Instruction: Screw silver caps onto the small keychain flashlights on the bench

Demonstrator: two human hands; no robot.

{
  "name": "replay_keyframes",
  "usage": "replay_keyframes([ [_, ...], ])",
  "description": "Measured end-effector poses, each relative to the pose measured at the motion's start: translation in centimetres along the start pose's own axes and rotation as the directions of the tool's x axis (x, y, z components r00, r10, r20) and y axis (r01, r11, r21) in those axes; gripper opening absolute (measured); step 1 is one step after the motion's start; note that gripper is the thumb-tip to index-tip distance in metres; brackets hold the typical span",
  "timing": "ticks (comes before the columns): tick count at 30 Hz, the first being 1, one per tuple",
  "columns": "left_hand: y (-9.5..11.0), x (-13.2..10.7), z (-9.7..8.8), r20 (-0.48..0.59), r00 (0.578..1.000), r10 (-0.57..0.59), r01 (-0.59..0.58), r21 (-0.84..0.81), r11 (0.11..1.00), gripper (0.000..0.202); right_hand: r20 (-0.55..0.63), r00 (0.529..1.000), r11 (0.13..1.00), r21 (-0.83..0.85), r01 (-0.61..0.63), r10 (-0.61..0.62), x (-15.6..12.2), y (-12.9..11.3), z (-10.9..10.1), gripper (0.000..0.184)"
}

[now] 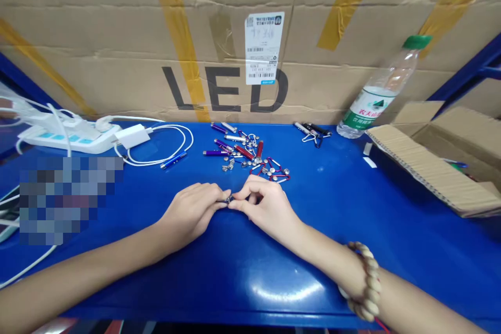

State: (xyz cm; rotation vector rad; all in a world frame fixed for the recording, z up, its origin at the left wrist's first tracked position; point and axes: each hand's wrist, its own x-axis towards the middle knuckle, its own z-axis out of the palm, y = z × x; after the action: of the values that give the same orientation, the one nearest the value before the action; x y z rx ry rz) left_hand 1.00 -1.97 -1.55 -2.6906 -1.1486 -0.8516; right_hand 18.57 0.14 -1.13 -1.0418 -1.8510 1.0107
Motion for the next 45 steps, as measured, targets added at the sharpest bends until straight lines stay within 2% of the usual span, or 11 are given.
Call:
replay_keyframes([
  [6,0.0,0.2,-0.2,-0.051,0.996,-0.077,0.069,-0.138,0.988,0.012,0.029,0.991,0.983,0.125,-0.135,0.132,0.2,-0.5,0.1,0.025],
  [14,0.1,0.4,-0.5,-0.093,0.988,-0.124,0.109,-0.151,0.982,0.012,0.042,0.989,0.98,0.13,-0.149,0.145,0.3,-0.9,-0.3,0.027],
  [22,0.4,0.7,-1.1,-0.093,0.994,-0.062,0.052,-0.1,0.994,0.021,-0.061,0.998,0.993,0.119,-0.005,0.012,0.2,-1.3,-0.1,0.026],
  [26,0.2,0.8,-1.0,-0.042,0.996,-0.079,0.075,-0.089,0.993,0.02,-0.096,0.987,0.99,-0.056,0.127,-0.132,0.5,-1.1,-0.3,0.024],
  [29,0.0,0.8,-0.9,-0.013,0.995,-0.103,0.102,-0.088,0.991,0.02,-0.124,0.963,0.953,-0.216,0.21,-0.24,0.6,-0.9,-0.7,0.019],
  [32,-0.1,0.8,-0.8,0.009,0.987,-0.162,0.162,-0.114,0.98,0.021,-0.129,0.942,0.924,-0.276,0.265,-0.309,0.8,-1.0,-1.1,0.019],
  [37,0.1,0.9,-0.9,0.083,0.97,-0.229,0.241,-0.199,0.95,0.022,-0.038,0.914,0.907,-0.146,0.395,-0.404,1.0,-1.0,-1.3,0.01],
  [41,0.2,0.9,-1.0,0.177,0.961,-0.211,0.255,-0.283,0.925,0.023,0.035,0.931,0.931,0.005,0.364,-0.364,1.0,-0.7,-1.6,0.013],
  [45,0.2,0.9,-1.1,0.241,0.957,-0.158,0.24,-0.361,0.901,0.021,0.064,0.946,0.948,0.049,0.315,-0.318,0.9,-0.5,-1.7,0.019],
])
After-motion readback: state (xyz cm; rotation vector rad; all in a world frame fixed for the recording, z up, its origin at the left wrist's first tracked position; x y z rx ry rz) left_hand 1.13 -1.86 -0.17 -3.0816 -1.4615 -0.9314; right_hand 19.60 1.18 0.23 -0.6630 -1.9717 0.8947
